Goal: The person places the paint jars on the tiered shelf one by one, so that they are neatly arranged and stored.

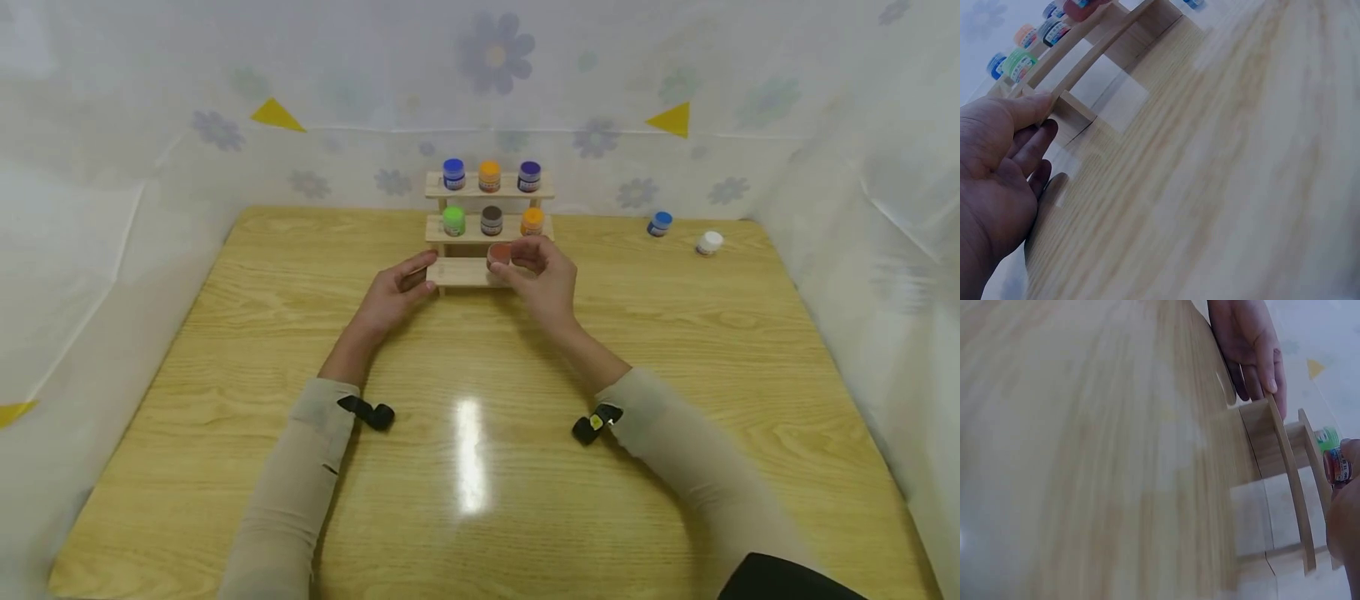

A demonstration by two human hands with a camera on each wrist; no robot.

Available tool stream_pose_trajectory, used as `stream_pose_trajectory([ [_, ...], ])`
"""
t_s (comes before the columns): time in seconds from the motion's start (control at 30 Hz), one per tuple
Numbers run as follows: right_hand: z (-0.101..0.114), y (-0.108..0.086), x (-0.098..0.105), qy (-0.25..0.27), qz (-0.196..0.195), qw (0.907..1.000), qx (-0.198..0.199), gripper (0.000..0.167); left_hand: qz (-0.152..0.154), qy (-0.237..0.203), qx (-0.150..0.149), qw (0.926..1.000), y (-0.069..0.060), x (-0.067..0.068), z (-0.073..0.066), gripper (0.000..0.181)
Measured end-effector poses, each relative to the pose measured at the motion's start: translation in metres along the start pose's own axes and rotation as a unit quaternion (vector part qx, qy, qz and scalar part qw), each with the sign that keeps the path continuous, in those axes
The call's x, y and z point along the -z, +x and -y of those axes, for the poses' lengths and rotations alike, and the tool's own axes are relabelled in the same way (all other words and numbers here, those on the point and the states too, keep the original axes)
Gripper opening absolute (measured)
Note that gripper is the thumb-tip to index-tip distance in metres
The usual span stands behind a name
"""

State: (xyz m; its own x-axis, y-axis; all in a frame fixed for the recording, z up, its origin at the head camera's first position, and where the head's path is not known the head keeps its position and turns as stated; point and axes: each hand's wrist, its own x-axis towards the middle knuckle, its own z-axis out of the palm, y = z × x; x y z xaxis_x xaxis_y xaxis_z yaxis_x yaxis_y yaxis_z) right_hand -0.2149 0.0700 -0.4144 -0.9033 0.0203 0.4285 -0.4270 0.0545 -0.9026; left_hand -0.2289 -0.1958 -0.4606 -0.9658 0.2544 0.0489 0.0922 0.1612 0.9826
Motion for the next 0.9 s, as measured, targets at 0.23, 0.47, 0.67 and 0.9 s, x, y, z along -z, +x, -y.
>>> stream_pose_trajectory([
  [0.23,0.0,-0.001,-0.026,0.004,0.016,0.9992,-0.035,0.036,-0.002,-0.002,0.005,1.0,0.003,-0.001,0.001,0.055],
  [0.47,-0.026,0.004,-0.045,-0.009,0.024,0.9991,-0.033,0.035,0.004,0.007,0.011,0.9999,-0.002,-0.003,-0.012,0.055],
  [0.67,-0.037,0.005,-0.052,-0.016,0.032,0.999,-0.026,0.034,0.007,0.009,0.011,0.9999,-0.009,-0.007,-0.028,0.055],
  [0.9,-0.036,0.005,-0.054,-0.015,0.043,0.9985,-0.032,0.033,0.001,0.005,0.008,1.0,-0.001,-0.004,-0.013,0.055],
])
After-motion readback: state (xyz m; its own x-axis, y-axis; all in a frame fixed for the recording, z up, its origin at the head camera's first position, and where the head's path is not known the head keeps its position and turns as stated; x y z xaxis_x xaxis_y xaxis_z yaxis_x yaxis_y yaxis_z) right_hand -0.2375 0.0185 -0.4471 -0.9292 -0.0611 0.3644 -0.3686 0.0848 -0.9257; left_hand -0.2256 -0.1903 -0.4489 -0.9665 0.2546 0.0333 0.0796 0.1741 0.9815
